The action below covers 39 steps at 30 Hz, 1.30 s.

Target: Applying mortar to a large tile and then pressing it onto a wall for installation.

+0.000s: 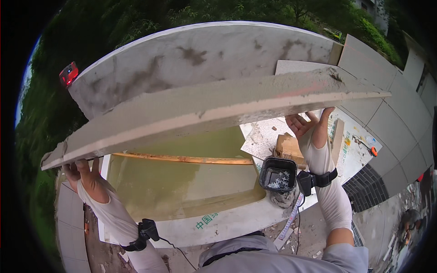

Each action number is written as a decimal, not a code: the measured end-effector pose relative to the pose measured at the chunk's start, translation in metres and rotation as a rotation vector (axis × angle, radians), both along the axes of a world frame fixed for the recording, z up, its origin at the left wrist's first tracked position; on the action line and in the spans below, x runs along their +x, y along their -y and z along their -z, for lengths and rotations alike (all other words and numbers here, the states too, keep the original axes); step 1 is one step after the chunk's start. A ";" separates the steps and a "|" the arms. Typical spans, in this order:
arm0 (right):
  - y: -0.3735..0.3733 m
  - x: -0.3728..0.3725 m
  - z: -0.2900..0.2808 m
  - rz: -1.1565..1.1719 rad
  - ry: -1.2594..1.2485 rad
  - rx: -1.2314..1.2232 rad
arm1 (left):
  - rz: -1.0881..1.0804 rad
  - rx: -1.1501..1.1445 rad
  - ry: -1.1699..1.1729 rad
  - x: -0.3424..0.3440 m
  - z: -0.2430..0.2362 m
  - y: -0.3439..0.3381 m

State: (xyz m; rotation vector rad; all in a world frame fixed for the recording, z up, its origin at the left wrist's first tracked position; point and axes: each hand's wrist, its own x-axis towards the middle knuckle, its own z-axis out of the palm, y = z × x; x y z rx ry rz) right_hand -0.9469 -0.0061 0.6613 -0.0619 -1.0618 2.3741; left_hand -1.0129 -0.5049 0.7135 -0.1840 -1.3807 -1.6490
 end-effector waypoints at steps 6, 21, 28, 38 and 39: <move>-0.011 -0.060 -0.018 0.020 0.112 0.030 | -0.021 0.007 0.115 -0.060 -0.025 -0.018; -0.100 -0.237 0.049 0.105 0.354 -0.020 | -0.244 -0.104 0.230 -0.252 0.031 -0.116; -0.138 -0.293 0.097 0.120 0.435 0.016 | -0.275 -0.096 0.505 -0.301 0.072 -0.166; -0.187 -0.297 0.145 0.260 0.548 -0.013 | 0.015 -0.019 0.581 -0.344 0.117 -0.207; -0.191 -0.299 0.148 0.240 0.552 -0.043 | 0.005 -0.014 0.570 -0.346 0.118 -0.207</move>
